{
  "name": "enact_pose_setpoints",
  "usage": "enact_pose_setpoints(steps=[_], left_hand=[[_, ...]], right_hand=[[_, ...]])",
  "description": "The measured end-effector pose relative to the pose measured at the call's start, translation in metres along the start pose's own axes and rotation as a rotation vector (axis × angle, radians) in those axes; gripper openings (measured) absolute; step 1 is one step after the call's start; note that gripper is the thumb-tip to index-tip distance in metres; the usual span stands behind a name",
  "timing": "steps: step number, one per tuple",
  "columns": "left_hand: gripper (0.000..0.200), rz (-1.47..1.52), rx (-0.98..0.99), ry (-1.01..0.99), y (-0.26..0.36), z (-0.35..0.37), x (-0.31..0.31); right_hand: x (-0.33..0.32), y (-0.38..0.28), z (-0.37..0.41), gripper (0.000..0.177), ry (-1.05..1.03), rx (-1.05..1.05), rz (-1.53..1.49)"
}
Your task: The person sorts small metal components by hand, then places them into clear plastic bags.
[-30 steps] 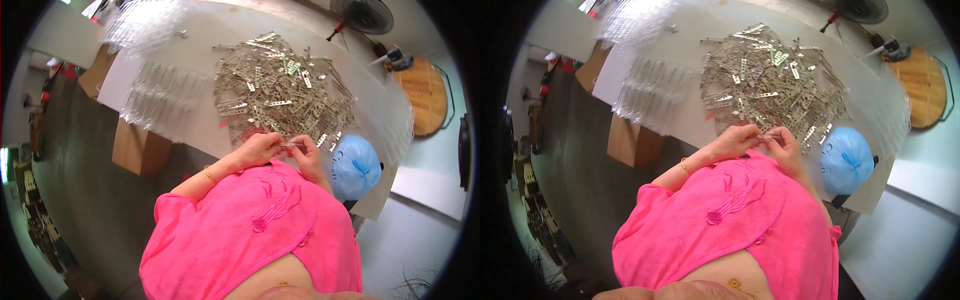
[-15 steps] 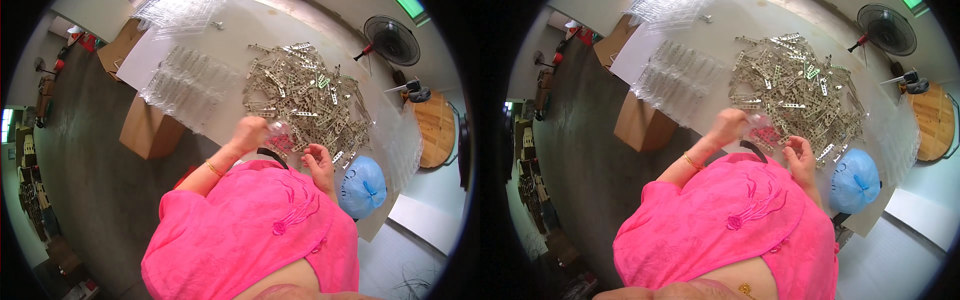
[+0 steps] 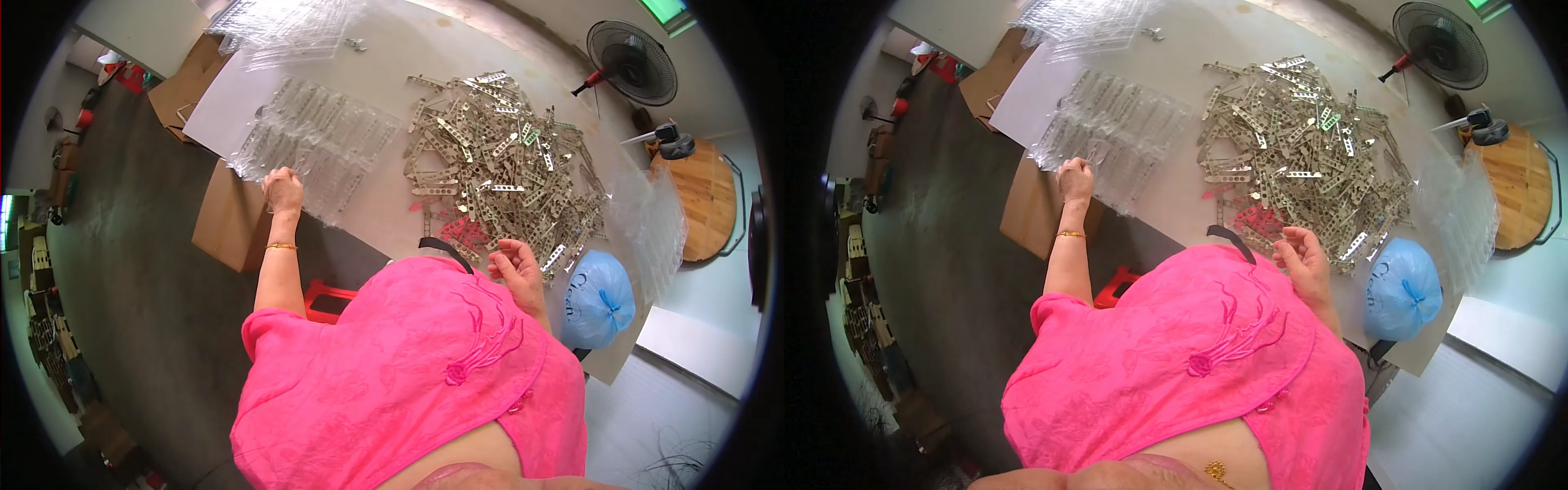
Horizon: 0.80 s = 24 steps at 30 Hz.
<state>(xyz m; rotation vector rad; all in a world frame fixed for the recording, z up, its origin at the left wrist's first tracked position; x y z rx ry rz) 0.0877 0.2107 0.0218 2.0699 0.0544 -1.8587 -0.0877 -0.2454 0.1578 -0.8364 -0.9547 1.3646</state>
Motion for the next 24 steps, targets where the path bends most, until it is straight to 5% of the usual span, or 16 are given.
enact_pose_setpoints(steps=[12,24], left_hand=[[0.017,-0.130,-0.040,-0.342,0.018,-0.025,0.044],[0.017,-0.052,0.012,-0.274,0.027,-0.013,0.047]], right_hand=[[0.009,0.004,0.009,0.032,0.066,0.009,-0.014],[0.002,0.001,0.010,0.024,0.039,0.078,-0.021]])
Point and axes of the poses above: each hand's wrist, its own z-axis away from the middle knuckle, its own x-axis out of the palm, y = z × x, the point moved 1 cm from there along -z, towards the middle knuckle, and after that the axes turned 8 degrees about -y, right-handed, at the moved point
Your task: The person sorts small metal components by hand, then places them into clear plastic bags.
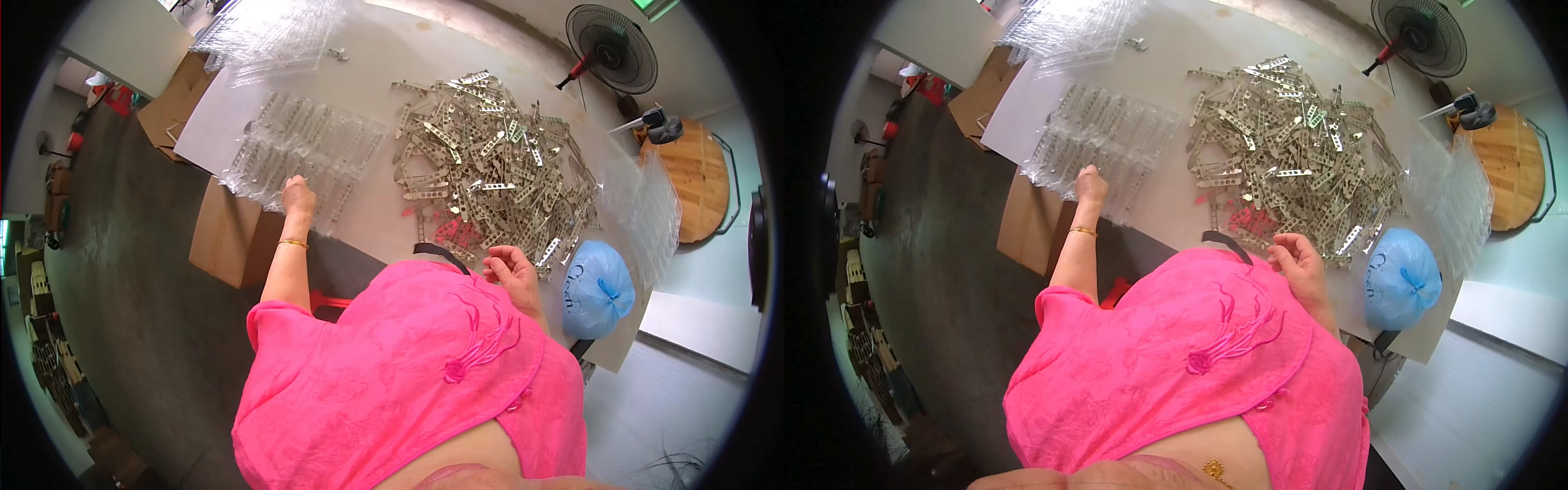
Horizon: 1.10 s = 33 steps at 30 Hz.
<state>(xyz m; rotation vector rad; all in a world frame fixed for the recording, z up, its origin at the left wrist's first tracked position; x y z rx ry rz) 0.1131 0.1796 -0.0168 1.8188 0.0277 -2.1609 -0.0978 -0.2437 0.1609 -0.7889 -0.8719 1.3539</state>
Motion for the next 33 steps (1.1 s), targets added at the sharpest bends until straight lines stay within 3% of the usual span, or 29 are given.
enact_pose_setpoints(steps=[7,9,11,15,17,21,22,26,30,32,33], left_hand=[[0.013,0.074,0.064,0.258,0.028,0.029,-0.027],[0.018,0.371,0.198,0.174,0.049,0.040,-0.044],[0.019,0.705,0.183,-0.025,0.106,0.081,-0.105],[0.013,1.270,0.625,-0.370,0.191,0.152,-0.185],[0.019,1.554,0.845,-0.715,0.217,0.196,-0.239],[0.027,1.750,1.395,-1.242,0.250,0.242,-0.292],[0.027,1.760,1.389,-1.243,0.260,0.248,-0.290],[0.048,2.031,2.156,-1.000,0.310,0.284,-0.284],[0.041,2.072,2.046,-1.054,0.305,0.281,-0.310],[0.045,2.068,1.973,-1.458,0.301,0.278,-0.315],[0.045,2.070,1.973,-1.462,0.300,0.279,-0.316]], right_hand=[[-0.018,0.003,-0.002,0.026,-0.076,-0.010,0.028],[-0.021,0.001,-0.001,0.026,-0.090,-0.003,0.030],[-0.025,0.000,-0.003,0.026,-0.104,-0.006,0.037],[-0.033,-0.006,-0.002,0.026,-0.118,-0.021,0.070],[-0.036,-0.008,-0.001,0.026,-0.125,-0.016,0.070],[-0.048,-0.005,-0.002,0.026,-0.144,-0.033,0.044],[-0.051,-0.003,-0.001,0.026,-0.138,-0.031,0.052],[-0.058,-0.001,0.002,0.026,-0.120,0.014,0.049],[-0.061,0.000,0.006,0.026,-0.097,0.015,0.074],[-0.059,0.001,0.008,0.025,-0.093,0.012,0.051],[-0.060,0.003,0.009,0.025,-0.091,0.013,0.050]])
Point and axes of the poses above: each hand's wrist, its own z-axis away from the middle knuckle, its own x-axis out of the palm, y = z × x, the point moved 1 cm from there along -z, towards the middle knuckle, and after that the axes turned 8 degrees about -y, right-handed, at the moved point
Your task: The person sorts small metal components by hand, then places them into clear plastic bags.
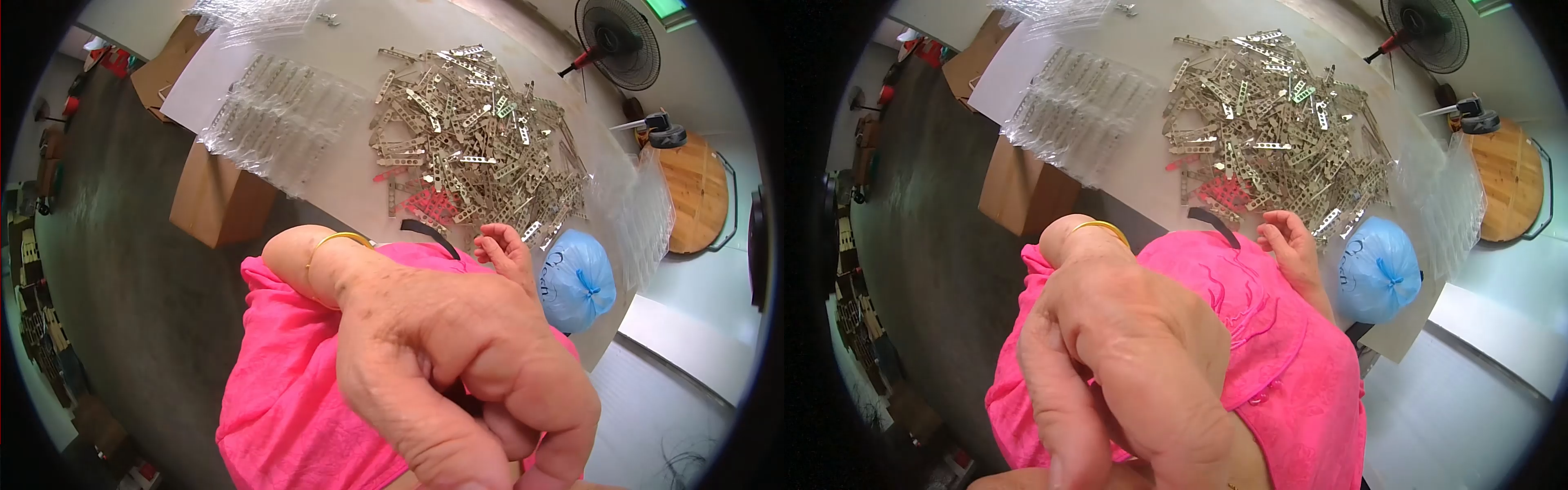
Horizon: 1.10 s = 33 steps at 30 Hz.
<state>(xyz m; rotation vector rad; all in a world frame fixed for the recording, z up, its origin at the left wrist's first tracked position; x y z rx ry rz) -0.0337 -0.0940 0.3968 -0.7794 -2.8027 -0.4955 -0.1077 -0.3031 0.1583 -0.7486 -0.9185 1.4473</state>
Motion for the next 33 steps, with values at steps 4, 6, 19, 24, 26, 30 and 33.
enact_pose_setpoints(steps=[4,6,19,24,26,30,33], left_hand=[[0.028,0.114,-0.038,0.133,0.009,0.009,0.013],[0.026,0.212,-0.160,0.279,0.013,0.019,0.025],[0.022,0.141,-0.251,0.030,0.054,0.054,0.010],[0.014,-0.082,-0.052,0.053,0.085,0.057,0.030],[0.008,-0.344,-0.012,0.049,0.096,0.058,0.037],[0.017,-1.651,-0.138,0.174,0.095,0.057,0.065],[0.024,-1.738,-0.114,0.200,0.087,0.052,0.067]], right_hand=[[0.004,0.007,-0.003,0.025,0.002,-0.024,0.004],[0.009,0.006,-0.002,0.024,-0.002,-0.023,0.006],[0.058,0.006,-0.013,0.024,0.037,0.006,-0.089],[0.071,0.002,-0.013,0.024,0.074,-0.008,-0.046],[0.075,0.006,-0.015,0.024,0.034,-0.040,-0.052],[0.080,0.009,-0.014,0.022,0.053,-0.043,-0.078],[0.083,0.010,-0.012,0.022,0.059,-0.047,-0.066]])
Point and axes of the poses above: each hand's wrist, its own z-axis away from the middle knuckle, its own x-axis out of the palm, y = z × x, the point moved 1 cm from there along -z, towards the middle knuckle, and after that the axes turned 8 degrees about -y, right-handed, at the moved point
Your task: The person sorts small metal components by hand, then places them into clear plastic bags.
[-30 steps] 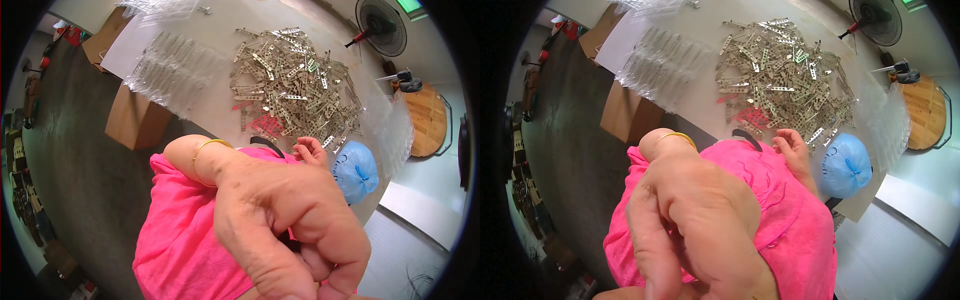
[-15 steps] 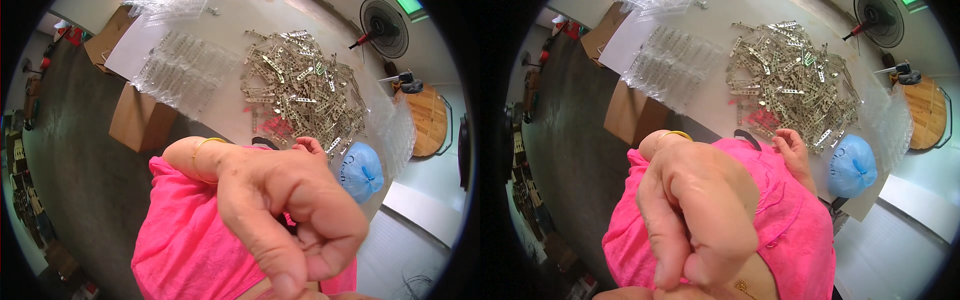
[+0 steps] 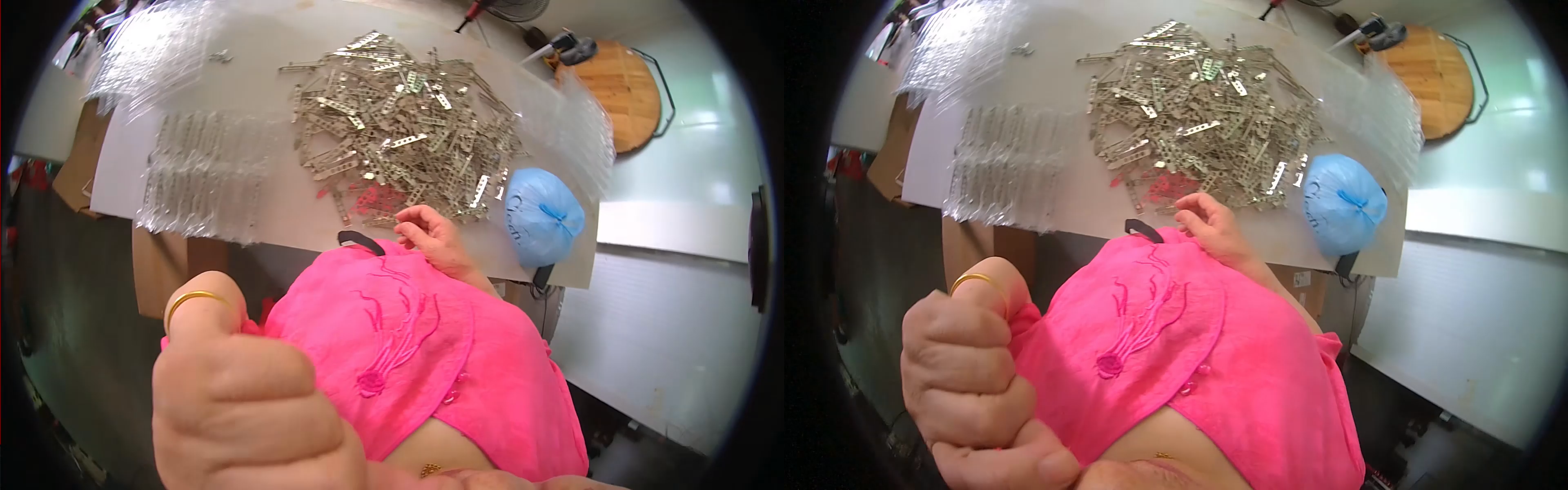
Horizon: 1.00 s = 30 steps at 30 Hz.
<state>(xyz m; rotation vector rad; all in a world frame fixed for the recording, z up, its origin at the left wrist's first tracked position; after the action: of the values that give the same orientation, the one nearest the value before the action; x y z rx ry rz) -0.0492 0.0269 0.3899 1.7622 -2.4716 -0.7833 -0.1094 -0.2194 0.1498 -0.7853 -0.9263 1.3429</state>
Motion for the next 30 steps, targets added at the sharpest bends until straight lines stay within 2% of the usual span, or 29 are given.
enact_pose_setpoints(steps=[1,2,3,5,7,9,13,15,16,18,19,21,22,24,25,27,28,30], left_hand=[[0.023,0.009,0.035,-0.031,0.001,0.001,-0.002],[0.012,-0.079,0.045,-0.154,0.006,0.012,-0.014],[0.012,-0.058,0.061,-0.148,0.015,0.013,-0.013],[0.014,-0.331,-0.066,-0.015,0.024,0.010,-0.010],[0.015,-0.286,0.027,0.041,0.005,0.008,-0.010],[0.017,0.132,0.626,-0.215,-0.023,0.011,-0.030],[0.017,-0.043,0.549,-0.240,-0.014,-0.011,-0.003],[0.017,-0.195,0.452,-0.274,-0.003,-0.023,0.012],[0.012,-0.031,0.420,-0.032,-0.012,-0.010,0.032],[0.009,-0.244,0.153,-0.001,-0.020,0.000,0.046],[0.009,-0.256,0.134,-0.027,-0.025,0.009,0.054],[0.009,-0.517,-0.456,0.084,-0.047,0.029,0.069],[0.010,-0.273,-0.703,0.124,-0.060,0.037,0.079],[0.013,-0.066,-0.886,0.151,-0.087,0.071,0.089],[0.013,-0.086,-0.902,0.154,-0.095,0.087,0.092],[0.021,0.075,-1.145,0.159,-0.108,0.121,0.099],[0.021,0.059,-1.162,0.168,-0.112,0.133,0.103],[0.032,-0.006,-1.216,0.021,-0.116,0.153,0.113]], right_hand=[[0.001,-0.001,0.001,0.022,0.024,0.000,0.003],[0.000,-0.002,0.003,0.022,0.018,0.007,0.001],[-0.002,-0.004,0.005,0.022,0.013,0.009,0.000],[-0.010,-0.004,0.008,0.022,0.036,0.002,-0.004],[-0.015,-0.005,0.012,0.021,0.005,-0.013,-0.009],[-0.021,-0.005,0.012,0.022,0.019,-0.019,-0.021],[-0.037,-0.008,0.016,0.023,-0.040,-0.069,-0.021],[-0.047,-0.010,0.016,0.023,-0.035,-0.093,-0.032],[-0.056,-0.011,0.015,0.022,-0.011,-0.084,-0.029],[-0.077,-0.009,0.017,0.022,0.016,-0.119,-0.069],[-0.086,-0.006,0.020,0.022,0.055,-0.147,-0.089],[-0.106,-0.016,0.031,0.022,0.105,-0.151,-0.094],[-0.116,-0.018,0.036,0.022,0.082,-0.146,-0.109],[-0.137,-0.021,0.047,0.022,0.142,-0.177,-0.057],[-0.144,-0.022,0.051,0.022,0.120,-0.166,-0.064],[-0.157,-0.023,0.059,0.023,0.190,-0.126,-0.048],[-0.163,-0.021,0.060,0.024,0.178,-0.118,-0.046],[-0.168,-0.021,0.062,0.023,0.151,-0.108,-0.046]])
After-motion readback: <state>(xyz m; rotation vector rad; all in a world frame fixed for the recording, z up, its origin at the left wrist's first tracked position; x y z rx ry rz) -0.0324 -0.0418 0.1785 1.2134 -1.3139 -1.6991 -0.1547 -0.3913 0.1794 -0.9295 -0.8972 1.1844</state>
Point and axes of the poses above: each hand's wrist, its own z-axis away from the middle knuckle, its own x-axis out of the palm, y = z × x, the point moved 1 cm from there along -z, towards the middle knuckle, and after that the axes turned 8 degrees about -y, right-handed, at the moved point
